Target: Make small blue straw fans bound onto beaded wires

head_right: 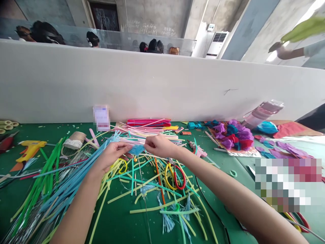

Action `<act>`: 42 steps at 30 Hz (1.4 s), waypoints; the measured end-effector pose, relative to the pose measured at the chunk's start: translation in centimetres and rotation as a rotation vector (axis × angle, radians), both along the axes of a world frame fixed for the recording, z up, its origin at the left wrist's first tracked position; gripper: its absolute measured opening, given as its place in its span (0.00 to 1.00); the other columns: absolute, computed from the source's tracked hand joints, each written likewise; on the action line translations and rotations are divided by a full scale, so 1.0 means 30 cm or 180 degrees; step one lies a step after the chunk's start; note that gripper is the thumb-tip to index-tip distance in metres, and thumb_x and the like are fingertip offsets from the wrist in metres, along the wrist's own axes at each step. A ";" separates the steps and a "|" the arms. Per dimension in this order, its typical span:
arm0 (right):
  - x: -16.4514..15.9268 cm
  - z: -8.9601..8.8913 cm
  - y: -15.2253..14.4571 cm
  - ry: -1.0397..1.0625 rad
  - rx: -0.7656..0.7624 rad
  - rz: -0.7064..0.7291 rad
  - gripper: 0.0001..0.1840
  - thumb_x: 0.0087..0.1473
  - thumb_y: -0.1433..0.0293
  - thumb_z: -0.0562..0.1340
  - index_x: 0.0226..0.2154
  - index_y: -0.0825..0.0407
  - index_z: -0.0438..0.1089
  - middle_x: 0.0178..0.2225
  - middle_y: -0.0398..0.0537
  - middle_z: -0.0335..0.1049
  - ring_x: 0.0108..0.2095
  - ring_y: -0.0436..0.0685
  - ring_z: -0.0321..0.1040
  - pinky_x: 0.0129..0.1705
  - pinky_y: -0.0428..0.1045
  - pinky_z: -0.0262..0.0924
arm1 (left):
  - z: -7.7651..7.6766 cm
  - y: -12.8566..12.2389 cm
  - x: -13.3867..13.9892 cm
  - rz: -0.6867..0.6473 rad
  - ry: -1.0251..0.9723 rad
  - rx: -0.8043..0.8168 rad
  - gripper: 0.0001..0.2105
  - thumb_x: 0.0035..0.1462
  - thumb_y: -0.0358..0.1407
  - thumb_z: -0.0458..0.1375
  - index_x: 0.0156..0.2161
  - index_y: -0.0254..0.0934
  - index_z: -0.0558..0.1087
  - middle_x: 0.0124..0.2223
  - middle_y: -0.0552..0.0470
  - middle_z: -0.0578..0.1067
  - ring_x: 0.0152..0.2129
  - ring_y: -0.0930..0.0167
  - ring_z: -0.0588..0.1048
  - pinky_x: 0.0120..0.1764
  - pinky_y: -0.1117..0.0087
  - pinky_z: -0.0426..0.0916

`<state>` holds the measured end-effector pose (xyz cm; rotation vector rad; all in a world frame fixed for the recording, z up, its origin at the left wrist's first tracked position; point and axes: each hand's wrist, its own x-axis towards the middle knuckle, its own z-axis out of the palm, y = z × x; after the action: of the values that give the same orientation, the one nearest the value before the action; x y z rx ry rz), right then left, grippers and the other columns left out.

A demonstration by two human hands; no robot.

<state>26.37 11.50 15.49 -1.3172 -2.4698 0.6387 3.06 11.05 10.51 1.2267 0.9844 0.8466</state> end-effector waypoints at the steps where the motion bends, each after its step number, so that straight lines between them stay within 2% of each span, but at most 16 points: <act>1: 0.001 -0.007 -0.001 0.0016 0.0061 -0.0058 0.08 0.58 0.70 0.58 0.29 0.54 0.70 0.24 0.43 0.69 0.24 0.50 0.60 0.28 0.46 0.51 | 0.000 0.001 -0.005 0.0008 0.0015 0.0001 0.20 0.52 0.50 0.67 0.41 0.33 0.79 0.38 0.45 0.82 0.29 0.66 0.81 0.27 0.72 0.72; 6: 0.027 -0.026 0.006 0.0150 -0.0036 -0.0233 0.10 0.60 0.68 0.57 0.29 0.54 0.69 0.26 0.46 0.72 0.26 0.51 0.64 0.30 0.46 0.52 | -0.003 0.008 -0.044 -0.0170 0.0287 -0.0131 0.19 0.56 0.49 0.63 0.43 0.34 0.77 0.38 0.46 0.82 0.33 0.66 0.81 0.30 0.72 0.71; 13: 0.040 -0.035 0.022 0.0235 -0.0381 -0.0265 0.13 0.62 0.64 0.56 0.31 0.53 0.70 0.27 0.47 0.75 0.26 0.52 0.66 0.29 0.47 0.54 | -0.031 0.020 -0.038 -0.0344 0.0545 0.0380 0.14 0.57 0.46 0.62 0.36 0.36 0.75 0.32 0.50 0.79 0.33 0.66 0.79 0.31 0.71 0.70; 17: 0.032 -0.049 0.027 0.0489 -0.0651 -0.0207 0.16 0.63 0.60 0.56 0.32 0.53 0.70 0.28 0.48 0.76 0.28 0.54 0.70 0.30 0.47 0.57 | -0.042 0.025 -0.017 -0.0269 0.0439 0.0545 0.12 0.56 0.44 0.62 0.32 0.37 0.72 0.30 0.54 0.75 0.31 0.67 0.78 0.30 0.71 0.69; 22: 0.022 -0.057 0.036 0.0778 -0.0943 -0.0075 0.17 0.62 0.59 0.56 0.30 0.53 0.70 0.28 0.48 0.75 0.30 0.54 0.71 0.31 0.47 0.60 | -0.047 0.030 -0.013 -0.0244 0.0100 0.0374 0.09 0.53 0.40 0.63 0.30 0.36 0.70 0.29 0.55 0.72 0.32 0.67 0.78 0.30 0.72 0.68; 25: 0.024 -0.062 0.047 0.0805 -0.0989 -0.0061 0.17 0.62 0.57 0.57 0.30 0.52 0.70 0.27 0.47 0.74 0.28 0.53 0.70 0.30 0.47 0.59 | -0.044 0.029 -0.025 -0.0297 0.0253 0.0298 0.10 0.54 0.41 0.63 0.32 0.37 0.71 0.30 0.54 0.75 0.33 0.66 0.78 0.29 0.72 0.68; 29: 0.022 -0.066 0.057 0.0862 -0.1048 -0.0053 0.18 0.61 0.56 0.58 0.31 0.53 0.70 0.27 0.46 0.74 0.27 0.53 0.69 0.29 0.47 0.58 | -0.038 0.029 -0.035 -0.0358 0.0359 0.0240 0.14 0.58 0.47 0.61 0.39 0.37 0.74 0.35 0.51 0.78 0.37 0.65 0.79 0.30 0.72 0.69; 36: -0.012 -0.048 0.069 0.0790 -0.1103 0.0030 0.23 0.63 0.54 0.54 0.26 0.52 0.66 0.26 0.47 0.74 0.27 0.52 0.69 0.29 0.47 0.57 | -0.057 0.042 -0.019 -0.0167 0.0316 0.0504 0.16 0.55 0.49 0.63 0.33 0.36 0.74 0.30 0.52 0.76 0.30 0.67 0.76 0.30 0.70 0.68; 42: -0.047 -0.040 0.089 0.0285 -0.0808 0.0144 0.19 0.63 0.59 0.56 0.26 0.53 0.66 0.24 0.43 0.69 0.24 0.50 0.62 0.26 0.46 0.50 | -0.073 0.049 -0.019 -0.0124 0.0397 0.0625 0.18 0.53 0.51 0.64 0.31 0.36 0.74 0.29 0.52 0.76 0.28 0.68 0.75 0.29 0.70 0.68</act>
<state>24.95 14.17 14.31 -1.2888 -2.4136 1.0278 2.50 12.51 8.33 1.4767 0.9910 0.8595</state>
